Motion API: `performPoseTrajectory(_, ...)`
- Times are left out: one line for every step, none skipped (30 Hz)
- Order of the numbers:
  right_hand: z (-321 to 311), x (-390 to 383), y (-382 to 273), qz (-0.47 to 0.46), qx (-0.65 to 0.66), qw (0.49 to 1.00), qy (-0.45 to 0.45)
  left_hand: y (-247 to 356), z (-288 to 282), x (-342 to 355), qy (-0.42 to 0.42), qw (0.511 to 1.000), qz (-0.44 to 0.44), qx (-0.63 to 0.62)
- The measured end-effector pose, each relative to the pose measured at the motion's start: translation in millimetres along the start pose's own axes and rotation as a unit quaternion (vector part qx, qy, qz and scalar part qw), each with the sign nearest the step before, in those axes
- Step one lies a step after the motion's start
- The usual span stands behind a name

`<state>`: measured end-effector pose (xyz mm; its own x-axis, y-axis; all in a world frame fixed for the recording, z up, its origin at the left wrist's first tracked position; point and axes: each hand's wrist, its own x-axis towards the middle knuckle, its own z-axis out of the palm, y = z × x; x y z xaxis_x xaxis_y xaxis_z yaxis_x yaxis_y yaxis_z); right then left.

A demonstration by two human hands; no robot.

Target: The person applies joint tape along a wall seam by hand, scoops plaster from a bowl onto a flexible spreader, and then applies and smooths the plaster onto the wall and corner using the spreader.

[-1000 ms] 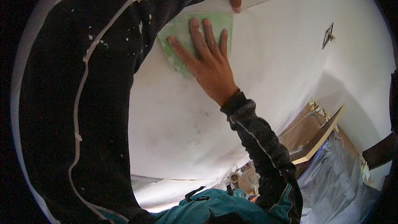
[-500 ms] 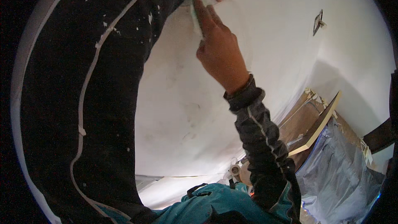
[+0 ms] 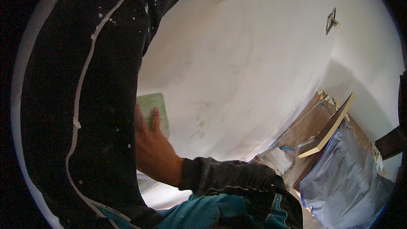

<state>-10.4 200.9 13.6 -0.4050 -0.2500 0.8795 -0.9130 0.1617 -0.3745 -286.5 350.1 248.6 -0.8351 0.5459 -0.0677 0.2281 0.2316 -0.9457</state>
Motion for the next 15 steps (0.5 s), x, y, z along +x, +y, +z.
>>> performPoseTrajectory(-8,2,6,-0.001,0.003,1.000,-0.001,-2,2,-3,-0.002,1.000,-0.001,-0.001)
performPoseTrajectory(-18,7,17,-0.015,-0.025,0.999,0.020,-1,6,-6,-0.006,1.000,-0.004,-0.005)
performPoseTrajectory(-25,14,29,-0.030,-0.052,0.997,0.041,-1,11,-8,-0.009,1.000,-0.006,-0.005)
performPoseTrajectory(-25,22,46,-0.027,-0.046,0.998,0.038,-1,12,-9,-0.010,1.000,-0.006,-0.006)
performPoseTrajectory(-23,33,69,-0.067,-0.095,0.989,0.088,-1,10,-7,-0.005,1.000,-0.008,-0.004)
performPoseTrajectory(-19,39,87,-0.106,-0.142,0.975,0.137,-1,7,-5,0.000,1.000,-0.007,-0.004)
performPoseTrajectory(-11,42,99,-0.109,-0.138,0.975,0.137,-3,8,-2,-0.002,1.000,-0.009,0.001)
performPoseTrajectory(-4,43,112,-0.115,-0.160,0.971,0.135,-3,8,-4,0.000,1.000,-0.010,-0.002)
performPoseTrajectory(1,42,121,-0.121,-0.183,0.967,0.132,-2,5,-3,0.002,1.000,-0.009,-0.002)
performPoseTrajectory(9,32,110,-0.113,-0.192,0.971,0.091,-5,12,-8,-0.006,1.000,-0.013,-0.001)
performPoseTrajectory(11,17,102,-0.113,-0.193,0.971,0.088,-4,12,-7,-0.003,1.000,-0.014,-0.007)
performPoseTrajectory(14,1,94,-0.118,-0.152,0.979,0.064,-5,12,-6,0.002,1.000,-0.013,-0.007)
performPoseTrajectory(11,-9,84,-0.120,-0.107,0.986,0.041,-4,14,-5,0.002,1.000,-0.014,-0.007)
performPoseTrajectory(4,-19,79,-0.101,-0.077,0.992,0.002,-4,17,-5,0.000,1.000,-0.016,-0.006)
performPoseTrajectory(-12,-11,77,-0.102,-0.074,0.992,0.002,-6,19,-8,-0.004,1.000,-0.018,-0.005)
